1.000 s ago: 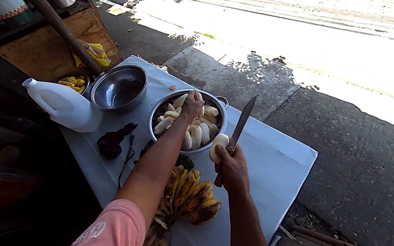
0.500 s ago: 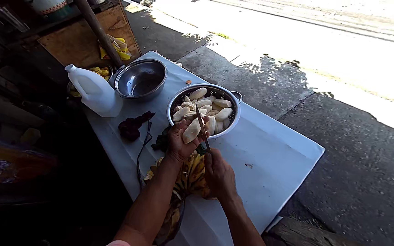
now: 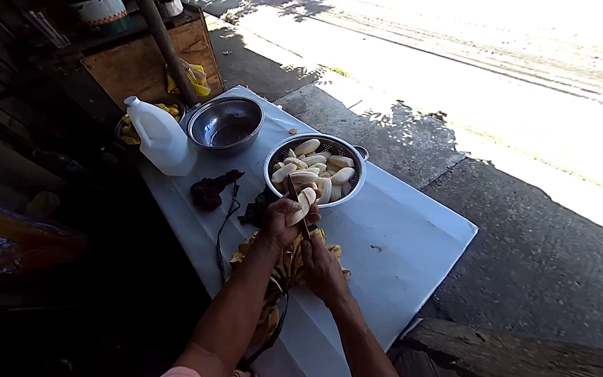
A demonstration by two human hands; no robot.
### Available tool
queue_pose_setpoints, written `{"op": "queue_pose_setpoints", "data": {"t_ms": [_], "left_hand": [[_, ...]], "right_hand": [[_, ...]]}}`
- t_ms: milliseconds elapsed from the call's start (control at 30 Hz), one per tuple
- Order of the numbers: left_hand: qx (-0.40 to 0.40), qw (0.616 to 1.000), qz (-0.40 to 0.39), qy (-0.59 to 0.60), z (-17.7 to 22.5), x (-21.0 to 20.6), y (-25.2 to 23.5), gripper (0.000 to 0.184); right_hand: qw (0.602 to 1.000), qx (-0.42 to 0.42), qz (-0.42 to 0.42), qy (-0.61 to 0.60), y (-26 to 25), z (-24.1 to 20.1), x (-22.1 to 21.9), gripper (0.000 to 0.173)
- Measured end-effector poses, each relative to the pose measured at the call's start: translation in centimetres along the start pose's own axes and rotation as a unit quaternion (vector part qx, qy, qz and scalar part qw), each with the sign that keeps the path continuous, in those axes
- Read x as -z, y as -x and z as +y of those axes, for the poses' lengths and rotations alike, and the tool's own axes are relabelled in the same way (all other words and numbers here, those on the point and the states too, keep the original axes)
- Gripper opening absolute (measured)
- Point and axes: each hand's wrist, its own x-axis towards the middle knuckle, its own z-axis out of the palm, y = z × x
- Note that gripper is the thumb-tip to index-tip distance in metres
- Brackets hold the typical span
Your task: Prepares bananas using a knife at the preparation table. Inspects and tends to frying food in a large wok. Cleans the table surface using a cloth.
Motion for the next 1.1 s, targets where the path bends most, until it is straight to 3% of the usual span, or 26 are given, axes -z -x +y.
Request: {"op": "queue_pose_setpoints", "data": {"t_ms": [67,167,233,300,433,500,567,600,700,733,800,867,967,1033,1100], "left_hand": [[0.017,1.000,0.022,0.001,-0.4,0.1,-0.2,0.055],[0.057,0.991,0.118,0.003,-1.0,-1.7,-2.1,0.040],[0.091,0.968,0.222,-0.075,-1.1,-3.5,-5.5,0.028],[0.089,0.928,0.275,-0.234,-1.2,-4.6,-9.8,0.031],[-0.026,0.809,0.191,-0.555,-0.1,-5.1,-14.4,0.065],[-0.063,0.787,0.130,-0.600,-0.9,-6.7,-11.3,0.051],[-0.032,0.784,0.045,-0.618,-3.6,-7.8,-5.4,0.026],[0.017,0.741,0.004,-0.671,-4.9,-7.8,-2.1,0.023],[0.170,0.492,-0.049,-0.853,-7.5,-6.3,2.2,0.031],[0.217,0.431,-0.049,-0.874,-7.9,-6.1,2.3,0.035],[0.282,0.373,-0.050,-0.883,-8.4,-6.4,1.7,0.043],[0.314,0.362,-0.066,-0.875,-8.7,-6.9,0.9,0.045],[0.331,0.411,-0.084,-0.845,-7.7,-5.8,-0.6,0.035],[0.327,0.474,-0.076,-0.814,-6.6,-4.1,-1.3,0.034],[0.299,0.566,-0.050,-0.766,-5.1,-2.7,-0.9,0.037]], "right_hand": [[0.999,-0.004,-0.006,-0.042,0.0,0.8,0.1,0.038],[0.981,-0.011,0.075,-0.181,1.0,2.3,0.8,0.040],[0.951,-0.038,0.114,-0.284,1.9,3.2,1.9,0.040],[0.922,-0.065,0.139,-0.355,2.8,3.8,3.4,0.039],[0.871,-0.093,0.201,-0.438,4.6,6.2,5.5,0.046],[0.852,-0.116,0.223,-0.460,5.6,7.7,6.1,0.052],[0.843,-0.129,0.229,-0.469,6.6,8.8,6.3,0.050],[0.845,-0.133,0.224,-0.468,7.2,9.2,6.2,0.047],[0.856,-0.144,0.196,-0.456,8.8,9.4,5.0,0.044],[0.863,-0.142,0.183,-0.449,9.1,9.3,4.3,0.045],[0.875,-0.131,0.158,-0.439,9.6,8.9,2.7,0.051],[0.883,-0.131,0.125,-0.434,9.5,8.5,1.4,0.056],[0.914,-0.140,0.114,-0.362,8.9,8.2,-0.1,0.052],[0.956,-0.136,0.121,-0.228,9.4,8.7,-0.6,0.049],[0.979,-0.118,0.122,-0.113,10.7,8.7,-0.7,0.049]]}}
